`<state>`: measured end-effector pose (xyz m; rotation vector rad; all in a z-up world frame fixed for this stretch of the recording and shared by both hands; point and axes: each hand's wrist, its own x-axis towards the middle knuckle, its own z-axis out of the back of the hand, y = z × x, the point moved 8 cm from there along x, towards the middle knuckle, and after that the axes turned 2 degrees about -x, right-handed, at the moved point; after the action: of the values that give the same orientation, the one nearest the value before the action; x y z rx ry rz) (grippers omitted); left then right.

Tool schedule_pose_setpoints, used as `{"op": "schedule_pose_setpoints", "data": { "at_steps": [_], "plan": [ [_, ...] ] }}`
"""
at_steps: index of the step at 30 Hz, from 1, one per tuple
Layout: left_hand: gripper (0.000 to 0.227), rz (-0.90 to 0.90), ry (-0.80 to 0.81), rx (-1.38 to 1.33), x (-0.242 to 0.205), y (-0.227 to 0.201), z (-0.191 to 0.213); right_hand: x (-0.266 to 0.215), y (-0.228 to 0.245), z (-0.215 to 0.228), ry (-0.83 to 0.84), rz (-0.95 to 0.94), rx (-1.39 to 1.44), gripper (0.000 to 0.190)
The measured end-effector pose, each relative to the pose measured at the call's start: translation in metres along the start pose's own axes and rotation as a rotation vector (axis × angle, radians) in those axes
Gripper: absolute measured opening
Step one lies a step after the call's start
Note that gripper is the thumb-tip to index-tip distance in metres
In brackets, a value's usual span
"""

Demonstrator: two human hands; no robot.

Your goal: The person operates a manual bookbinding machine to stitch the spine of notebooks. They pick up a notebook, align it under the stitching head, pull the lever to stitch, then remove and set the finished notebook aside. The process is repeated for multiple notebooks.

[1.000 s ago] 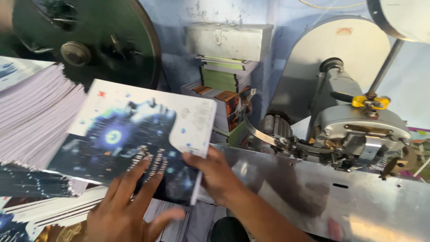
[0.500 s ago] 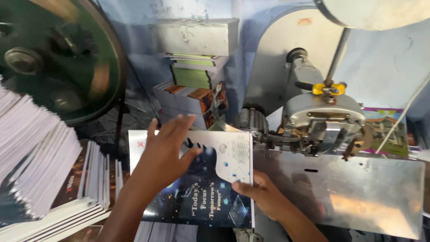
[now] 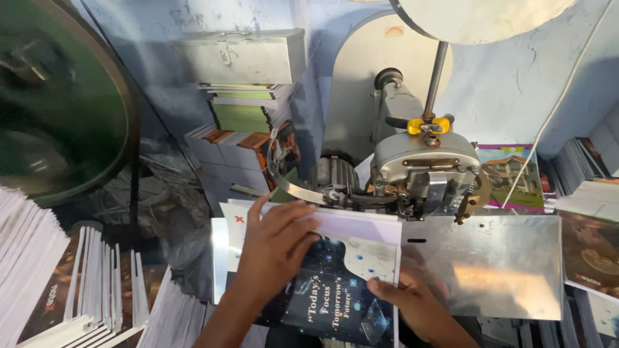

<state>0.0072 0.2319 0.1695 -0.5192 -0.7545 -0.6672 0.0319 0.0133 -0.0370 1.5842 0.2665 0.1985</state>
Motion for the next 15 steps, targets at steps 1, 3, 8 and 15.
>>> {"op": "schedule_pose_setpoints", "data": {
  "at_steps": [1,3,8,15],
  "plan": [
    [0.024,-0.018,-0.007,-0.001,-0.002,-0.004,-0.001,-0.003,-0.006,0.005,-0.03,-0.033,-0.007,0.047],
    [0.02,0.004,0.048,-0.011,-0.007,-0.007,-0.007,-0.006,-0.015,0.013,-0.058,-0.041,-0.026,0.049],
    [0.029,0.152,0.172,0.008,-0.016,0.016,-0.003,-0.018,-0.032,0.031,0.008,-0.085,0.004,0.064],
    [0.041,1.079,0.538,-0.282,-0.092,0.117,0.001,-0.042,-0.074,0.065,-0.054,-0.37,0.164,0.091]
  ]
}}
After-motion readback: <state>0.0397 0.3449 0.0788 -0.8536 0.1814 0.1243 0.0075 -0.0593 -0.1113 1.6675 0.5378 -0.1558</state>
